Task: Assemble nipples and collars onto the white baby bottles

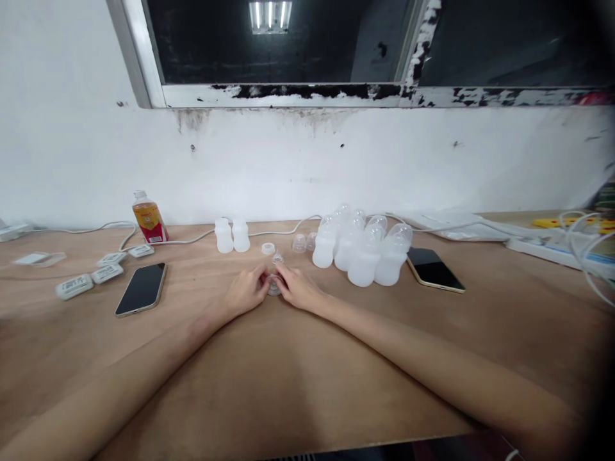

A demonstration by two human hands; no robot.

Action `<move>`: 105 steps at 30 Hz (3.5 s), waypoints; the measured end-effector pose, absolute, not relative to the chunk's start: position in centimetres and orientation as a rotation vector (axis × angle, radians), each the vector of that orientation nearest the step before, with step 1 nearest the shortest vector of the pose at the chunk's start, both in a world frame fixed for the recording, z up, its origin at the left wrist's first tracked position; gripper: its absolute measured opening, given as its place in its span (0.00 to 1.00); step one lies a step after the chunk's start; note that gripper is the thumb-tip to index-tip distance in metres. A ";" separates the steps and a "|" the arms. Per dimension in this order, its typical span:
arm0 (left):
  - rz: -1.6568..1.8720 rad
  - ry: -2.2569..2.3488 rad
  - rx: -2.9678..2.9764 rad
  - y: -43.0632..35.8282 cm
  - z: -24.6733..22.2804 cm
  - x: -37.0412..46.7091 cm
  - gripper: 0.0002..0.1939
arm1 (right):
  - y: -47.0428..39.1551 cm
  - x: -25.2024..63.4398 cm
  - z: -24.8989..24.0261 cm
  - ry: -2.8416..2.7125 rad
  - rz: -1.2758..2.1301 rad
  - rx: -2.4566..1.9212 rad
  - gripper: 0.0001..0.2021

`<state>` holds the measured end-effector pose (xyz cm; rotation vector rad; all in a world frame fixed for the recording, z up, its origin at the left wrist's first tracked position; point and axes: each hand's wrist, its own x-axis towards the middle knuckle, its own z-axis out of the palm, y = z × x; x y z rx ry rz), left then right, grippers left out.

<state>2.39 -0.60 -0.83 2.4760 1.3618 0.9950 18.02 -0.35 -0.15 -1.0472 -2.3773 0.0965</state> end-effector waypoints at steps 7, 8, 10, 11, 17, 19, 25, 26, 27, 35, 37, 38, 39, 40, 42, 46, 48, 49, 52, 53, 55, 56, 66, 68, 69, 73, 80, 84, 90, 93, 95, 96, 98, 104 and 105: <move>1.034 1.303 2.418 -0.2 -0.9 2.4 0.06 | -0.5 18.2 0.1 -2.404 0.111 -1.039 0.05; 1.024 1.276 2.417 -0.3 -0.9 2.4 0.06 | -0.5 18.2 0.1 -2.420 0.094 -1.045 0.06; 0.983 1.225 2.439 -0.5 -0.8 2.3 0.04 | -0.6 18.4 0.1 -2.475 0.023 -1.057 0.08; 0.963 1.202 2.457 -0.6 -0.8 2.3 0.04 | -0.6 18.5 0.1 -2.513 -0.028 -1.063 0.09; 0.957 1.132 2.470 -0.8 -0.5 2.1 0.05 | -0.7 18.7 0.1 -2.632 -0.192 -1.075 0.13; 0.945 1.126 2.453 -0.8 -0.5 2.2 0.06 | -0.7 18.7 0.1 -2.609 -0.154 -1.094 0.14; 0.919 1.203 2.453 -0.9 -0.3 2.3 0.08 | -0.5 18.6 0.0 -2.555 -0.077 -1.116 0.15; 0.911 1.196 2.461 -1.0 -0.2 2.3 0.08 | -0.5 18.7 0.0 -2.555 -0.071 -1.119 0.14; 0.903 1.181 2.469 -1.0 -0.2 2.2 0.08 | -0.4 18.7 0.1 -2.563 -0.065 -1.119 0.14; 0.893 1.171 2.478 -1.3 -0.3 2.2 0.04 | -0.7 19.0 0.3 -2.669 -0.082 -1.104 0.13; 0.885 1.182 2.447 -1.3 -0.3 2.4 0.04 | -0.8 19.0 0.3 -2.678 -0.082 -1.121 0.13; 0.881 1.188 2.438 -1.3 -0.2 2.5 0.04 | -0.8 18.9 0.3 -2.683 -0.082 -1.130 0.13; 0.874 1.195 2.434 -1.3 -0.2 2.5 0.04 | -0.7 18.9 0.4 -2.689 -0.080 -1.139 0.12; 0.869 1.204 2.434 -1.3 -0.1 2.6 0.04 | -0.7 18.8 0.4 -2.695 -0.077 -1.146 0.12; 0.865 1.220 2.440 -1.4 0.1 2.7 0.03 | -0.7 18.8 0.5 -2.700 -0.069 -1.152 0.12; 0.840 1.239 2.448 -1.5 0.3 2.7 0.02 | -0.6 19.0 0.6 -2.720 -0.044 -1.115 0.12; 0.823 1.258 2.445 -1.6 0.4 2.8 0.03 | -0.6 19.0 0.6 -2.721 -0.050 -1.103 0.13; 0.820 1.269 2.446 -1.5 0.4 2.8 0.03 | -0.6 19.0 0.6 -2.717 -0.056 -1.106 0.13; 0.823 1.293 2.468 -1.4 0.2 2.8 0.03 | -0.6 18.9 0.5 -2.704 -0.071 -1.132 0.12; 0.829 1.295 2.478 -1.3 0.1 2.8 0.03 | -0.6 18.9 0.4 -2.705 -0.073 -1.142 0.12; 0.834 1.292 2.496 -1.2 0.0 2.8 0.03 | -0.6 18.8 0.4 -2.710 -0.083 -1.162 0.13; 0.832 1.291 2.502 -1.2 -0.1 2.8 0.03 | -0.6 18.7 0.5 -2.714 -0.086 -1.171 0.13; 0.852 1.373 2.486 -0.3 -0.6 2.9 0.03 | -0.6 18.4 0.5 -2.672 -0.062 -1.235 0.14; 0.884 1.317 2.494 -0.2 -0.8 2.7 0.04 | -0.7 18.4 0.7 -2.649 -0.040 -1.257 0.16; 0.898 1.272 2.507 -0.2 -0.8 2.6 0.06 | -0.7 18.4 0.7 -2.644 -0.034 -1.264 0.16; 0.872 1.131 2.604 -0.7 -1.0 2.0 0.11 | -1.1 18.3 1.0 -2.656 -0.063 -1.296 0.18; 0.881 1.226 2.588 -0.8 -1.1 2.4 0.13 | -1.2 18.1 0.8 -2.642 -0.091 -1.353 0.21; 0.941 1.257 2.559 -0.8 -1.3 2.6 0.13 | -1.2 18.1 0.8 -2.642 -0.106 -1.358 0.22; 0.942 1.307 2.520 -0.8 -1.2 2.7 0.12 | -1.2 17.9 0.7 -2.632 -0.110 -1.380 0.21; 0.938 1.317 2.495 -0.8 -0.9 2.7 0.11 | -1.0 17.9 0.6 -2.628 -0.116 -1.392 0.19; 0.953 1.324 2.496 -0.8 -0.8 2.8 0.10 | -0.9 17.9 0.5 -2.629 -0.126 -1.378 0.19; 0.960 1.327 2.503 -0.8 -0.8 2.8 0.10 | -0.9 17.9 0.5 -2.631 -0.128 -1.370 0.20; 0.958 1.327 2.517 -0.8 -0.7 2.8 0.10 | -0.9 17.9 0.6 -2.635 -0.124 -1.360 0.20; 0.961 1.312 2.507 -1.1 -0.7 2.6 0.09 | -1.2 18.1 0.8 -2.577 -0.020 -1.330 0.18; 0.955 1.285 2.521 -1.3 -0.6 2.6 0.09 | -1.2 18.2 0.8 -2.559 -0.001 -1.311 0.17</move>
